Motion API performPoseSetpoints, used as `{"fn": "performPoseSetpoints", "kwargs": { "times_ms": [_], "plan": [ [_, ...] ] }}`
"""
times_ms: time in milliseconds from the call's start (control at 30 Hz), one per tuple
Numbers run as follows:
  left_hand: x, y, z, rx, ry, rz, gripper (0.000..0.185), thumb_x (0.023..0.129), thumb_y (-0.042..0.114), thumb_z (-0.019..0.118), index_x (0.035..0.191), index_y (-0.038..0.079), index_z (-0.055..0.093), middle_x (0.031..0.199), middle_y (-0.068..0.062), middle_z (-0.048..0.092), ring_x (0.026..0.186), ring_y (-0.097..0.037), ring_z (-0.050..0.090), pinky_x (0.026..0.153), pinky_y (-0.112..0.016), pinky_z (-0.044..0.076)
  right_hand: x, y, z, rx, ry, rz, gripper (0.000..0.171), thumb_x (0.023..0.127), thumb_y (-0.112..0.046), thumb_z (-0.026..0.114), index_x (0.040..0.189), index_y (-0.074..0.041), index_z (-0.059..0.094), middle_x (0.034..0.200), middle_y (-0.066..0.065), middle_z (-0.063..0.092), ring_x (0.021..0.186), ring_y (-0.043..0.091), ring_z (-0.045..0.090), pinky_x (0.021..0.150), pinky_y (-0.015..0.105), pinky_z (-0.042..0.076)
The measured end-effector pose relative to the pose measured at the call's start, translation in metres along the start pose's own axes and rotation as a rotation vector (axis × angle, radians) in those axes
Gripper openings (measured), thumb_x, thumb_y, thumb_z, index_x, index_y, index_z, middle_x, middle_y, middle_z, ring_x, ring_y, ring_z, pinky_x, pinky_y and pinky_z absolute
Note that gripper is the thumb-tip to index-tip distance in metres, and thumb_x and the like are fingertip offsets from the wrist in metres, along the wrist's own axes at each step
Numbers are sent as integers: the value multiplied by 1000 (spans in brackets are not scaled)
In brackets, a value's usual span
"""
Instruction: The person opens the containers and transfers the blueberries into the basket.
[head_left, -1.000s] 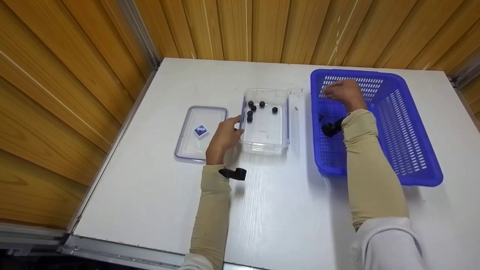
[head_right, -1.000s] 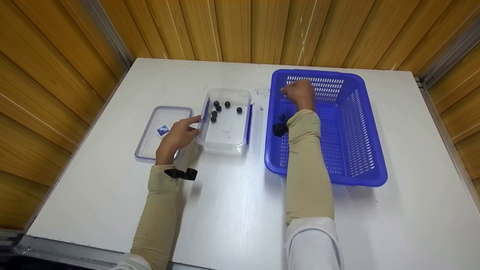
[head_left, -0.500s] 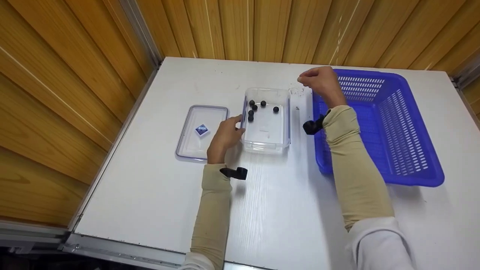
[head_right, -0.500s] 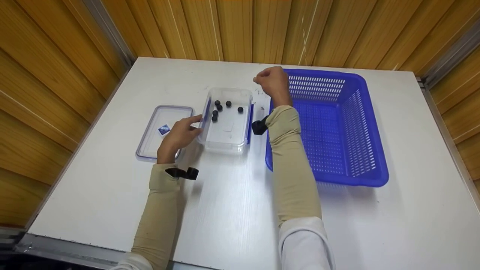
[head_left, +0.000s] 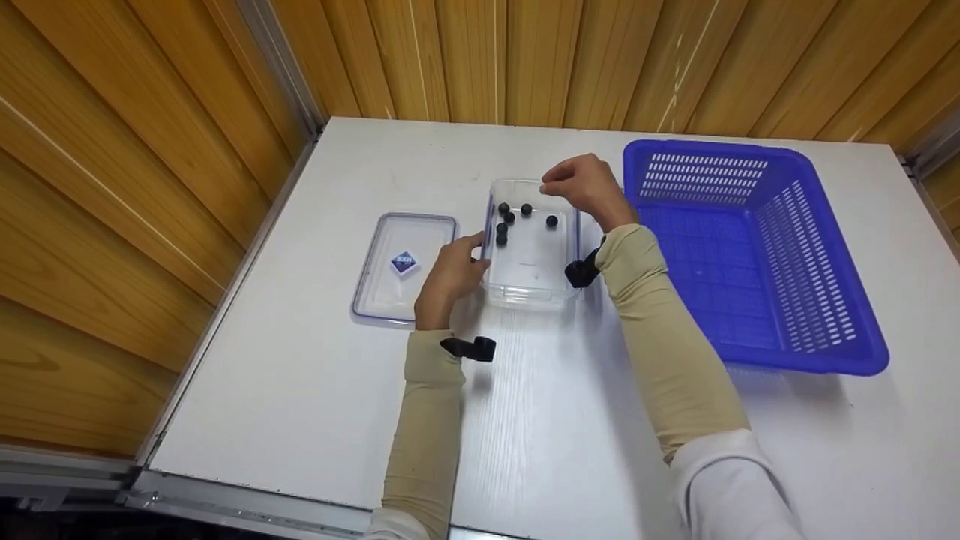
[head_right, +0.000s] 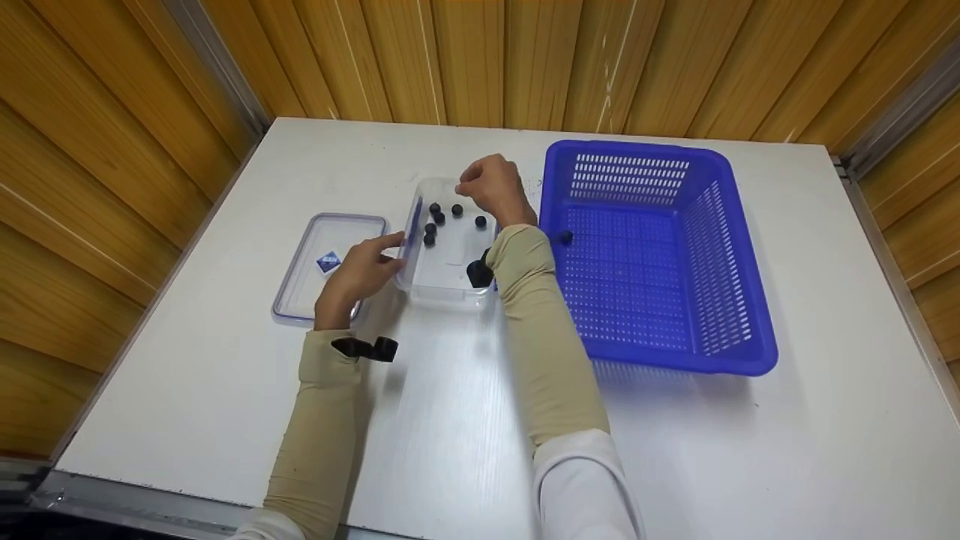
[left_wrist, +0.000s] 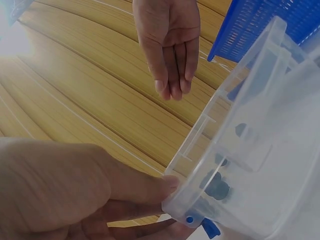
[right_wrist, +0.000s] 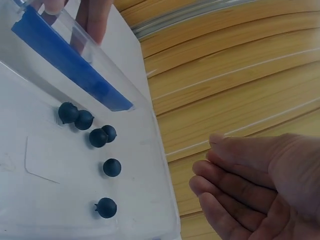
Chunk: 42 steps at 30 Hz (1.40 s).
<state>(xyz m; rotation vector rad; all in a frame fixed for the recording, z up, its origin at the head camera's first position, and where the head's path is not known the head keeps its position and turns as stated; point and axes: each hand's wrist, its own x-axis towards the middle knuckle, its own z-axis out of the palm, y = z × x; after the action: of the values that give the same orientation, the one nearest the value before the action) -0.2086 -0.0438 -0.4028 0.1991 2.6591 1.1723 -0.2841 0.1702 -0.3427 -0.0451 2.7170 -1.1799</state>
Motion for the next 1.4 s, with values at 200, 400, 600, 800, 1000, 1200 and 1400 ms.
{"fn": "performPoseSetpoints", "kwargs": {
  "times_ms": [200,400,600,800,1000,1200,1400],
  "plan": [
    [0,-1,0,6,2,-4,51,96,10,55,145,6,41,144,-12,49,120,-28,57,101,-36,44,5,-1,21,-59,-67,-72,31,88,-19,67,116,-5,69,119,14,67,113,27,59,98,41,45],
    [0,0,1,-8,-6,-8,50,96,10,54,144,8,42,143,-12,49,120,-28,57,99,-36,46,10,-2,34,-68,-168,-27,31,88,-18,67,117,-7,69,118,11,68,108,25,60,91,41,49],
    [0,0,1,-29,-7,14,50,96,8,53,145,7,41,143,-13,48,120,-29,57,101,-37,44,15,0,39,-68,-215,6,32,87,-15,69,118,-7,68,120,10,67,114,25,58,95,45,48],
    [2,0,4,-28,-19,-4,51,96,10,53,145,7,40,144,-13,48,120,-27,57,101,-36,44,19,4,44,-103,-251,-12,31,86,-14,70,115,-5,69,119,10,67,113,24,58,100,45,43],
    [1,-3,4,-38,-10,25,49,96,8,53,144,6,42,142,-14,50,118,-29,58,101,-37,45,21,5,50,-173,-264,-45,27,83,-13,71,109,-5,72,114,12,69,107,24,58,98,45,44],
    [1,-5,3,-5,5,43,49,95,8,55,143,7,44,140,-13,52,115,-28,60,98,-37,47,21,5,57,-214,-302,-43,28,83,-15,72,110,-6,72,117,10,68,107,23,57,98,42,44],
    [0,-5,0,-7,12,48,49,95,8,54,143,7,44,140,-13,52,114,-27,60,97,-37,46,23,3,60,-207,-297,-39,28,83,-15,71,109,-6,72,118,10,67,106,23,55,97,42,43]
  ]
}}
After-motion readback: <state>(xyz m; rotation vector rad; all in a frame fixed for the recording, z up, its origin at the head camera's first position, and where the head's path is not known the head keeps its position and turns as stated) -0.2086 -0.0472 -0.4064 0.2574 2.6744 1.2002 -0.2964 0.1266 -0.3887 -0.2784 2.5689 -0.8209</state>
